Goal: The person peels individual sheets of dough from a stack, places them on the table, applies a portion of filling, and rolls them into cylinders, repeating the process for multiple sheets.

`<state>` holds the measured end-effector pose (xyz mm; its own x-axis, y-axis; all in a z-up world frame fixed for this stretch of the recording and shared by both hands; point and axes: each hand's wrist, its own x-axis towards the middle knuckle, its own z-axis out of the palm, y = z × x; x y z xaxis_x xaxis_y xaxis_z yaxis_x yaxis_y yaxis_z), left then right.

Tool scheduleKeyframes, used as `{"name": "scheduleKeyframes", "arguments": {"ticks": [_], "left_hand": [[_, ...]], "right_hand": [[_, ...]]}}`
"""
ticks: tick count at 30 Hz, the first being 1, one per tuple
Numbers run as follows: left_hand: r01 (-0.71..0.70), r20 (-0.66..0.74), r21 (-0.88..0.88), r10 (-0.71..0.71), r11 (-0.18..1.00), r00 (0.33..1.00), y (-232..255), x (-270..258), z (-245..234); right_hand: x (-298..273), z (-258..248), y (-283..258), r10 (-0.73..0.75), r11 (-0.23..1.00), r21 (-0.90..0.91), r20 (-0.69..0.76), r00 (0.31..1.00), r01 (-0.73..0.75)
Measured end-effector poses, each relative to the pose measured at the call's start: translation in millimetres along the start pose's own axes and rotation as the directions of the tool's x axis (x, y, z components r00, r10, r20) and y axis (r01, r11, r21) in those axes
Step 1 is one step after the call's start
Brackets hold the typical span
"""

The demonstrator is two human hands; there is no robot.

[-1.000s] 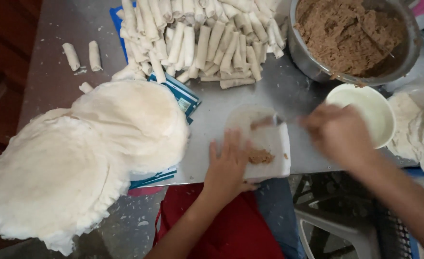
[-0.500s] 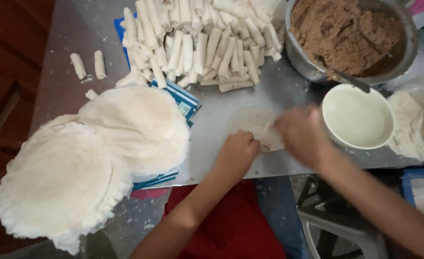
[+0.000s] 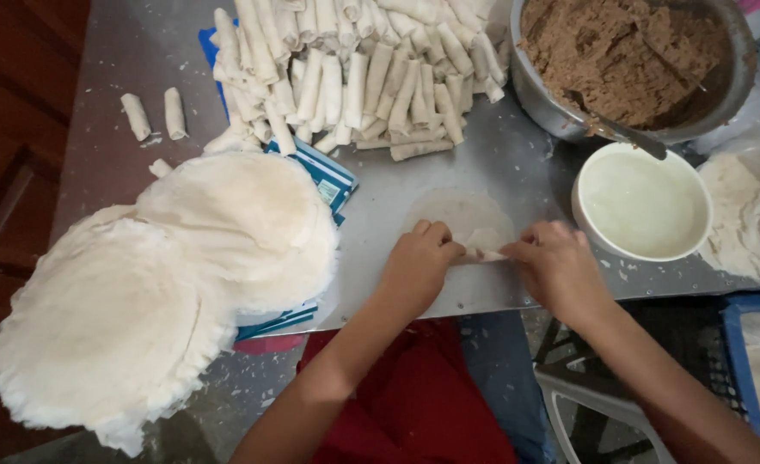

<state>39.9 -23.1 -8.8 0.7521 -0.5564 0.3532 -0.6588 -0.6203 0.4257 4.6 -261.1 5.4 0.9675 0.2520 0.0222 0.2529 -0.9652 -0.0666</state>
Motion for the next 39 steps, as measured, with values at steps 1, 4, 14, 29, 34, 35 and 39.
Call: {"name": "scheduleKeyframes", "arguments": {"ticks": [1, 4, 14, 29, 34, 35, 39], "left_hand": [[-0.013, -0.022, 0.051, 0.014, 0.999, 1.0, 1, 1, 1], [-0.009, 0.008, 0.117, 0.008, 0.993, 1.0, 11, 0, -7], [0.118, -0.191, 0.267, -0.068, 0.957, 0.979, 22, -29, -35], [0.308, 0.177, -0.359, -0.26, 0.881, 0.949, -32, 34, -2], [-0.141, -0.081, 0.193, 0.159, 0.971, 0.984, 4, -7, -6], [-0.215, -0.077, 0.307, 0.25, 0.927, 0.965, 9, -12, -1], [0.023, 0.08, 0.017, -0.024, 1.0, 0.996, -27, 31, -11]], "right_hand": [[2, 4, 2, -0.038, 0.999, -0.033, -0.105, 0.994, 0.035], [9, 10, -14, -0.216, 0.975, 0.004, -0.247, 0.944, 0.224], [22, -15, -66, -0.221, 0.871, 0.343, -0.364, 0.905, 0.351], [65, 10, -23, 0.069, 0.573, 0.819, -0.034, 0.997, -0.012], [48, -17, -29, -0.121, 0.765, 0.614, -0.162, 0.979, 0.196], [41, -22, -31, -0.218, 0.8, 0.549, -0.109, 0.97, 0.242], [63, -22, -29, -0.189, 0.796, 0.58, -0.032, 0.982, 0.172]]}}
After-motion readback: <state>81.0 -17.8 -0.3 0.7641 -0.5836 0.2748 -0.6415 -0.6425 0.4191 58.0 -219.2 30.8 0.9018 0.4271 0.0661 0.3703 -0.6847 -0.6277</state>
